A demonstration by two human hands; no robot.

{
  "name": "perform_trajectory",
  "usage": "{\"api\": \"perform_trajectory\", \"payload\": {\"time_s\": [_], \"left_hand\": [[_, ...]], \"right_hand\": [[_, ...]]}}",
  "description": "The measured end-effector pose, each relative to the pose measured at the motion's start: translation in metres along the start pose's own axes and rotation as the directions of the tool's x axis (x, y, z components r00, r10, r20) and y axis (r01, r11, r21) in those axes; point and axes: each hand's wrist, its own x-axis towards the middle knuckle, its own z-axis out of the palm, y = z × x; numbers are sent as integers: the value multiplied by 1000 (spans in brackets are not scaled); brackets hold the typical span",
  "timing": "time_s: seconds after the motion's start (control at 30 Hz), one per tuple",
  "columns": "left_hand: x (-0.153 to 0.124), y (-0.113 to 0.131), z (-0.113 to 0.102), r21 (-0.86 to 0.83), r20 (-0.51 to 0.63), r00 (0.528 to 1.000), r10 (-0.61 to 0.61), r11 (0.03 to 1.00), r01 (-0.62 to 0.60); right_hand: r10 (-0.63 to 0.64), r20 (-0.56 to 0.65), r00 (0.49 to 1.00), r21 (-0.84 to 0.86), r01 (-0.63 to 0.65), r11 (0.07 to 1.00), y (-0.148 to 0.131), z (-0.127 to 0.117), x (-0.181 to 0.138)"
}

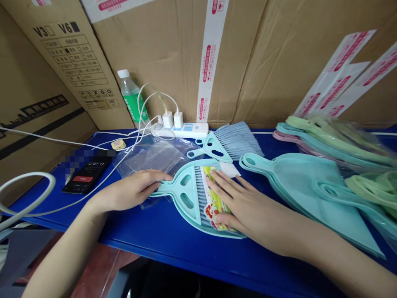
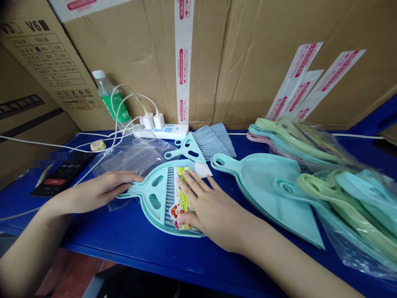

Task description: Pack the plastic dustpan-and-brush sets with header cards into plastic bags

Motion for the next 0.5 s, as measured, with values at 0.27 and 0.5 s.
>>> {"api": "perform_trajectory", "payload": {"time_s": [0.27, 0.5], "left_hand": [[-2, 1, -4, -2, 31, 999, 34, 999, -34], [-3, -2, -6, -1, 65, 998, 27, 1000, -27]], "right_hand": [[-3, -9, 1000, 51, 3, 999, 1, -2, 1], [97, 69, 993, 146, -106, 984, -4, -17, 2]]}}
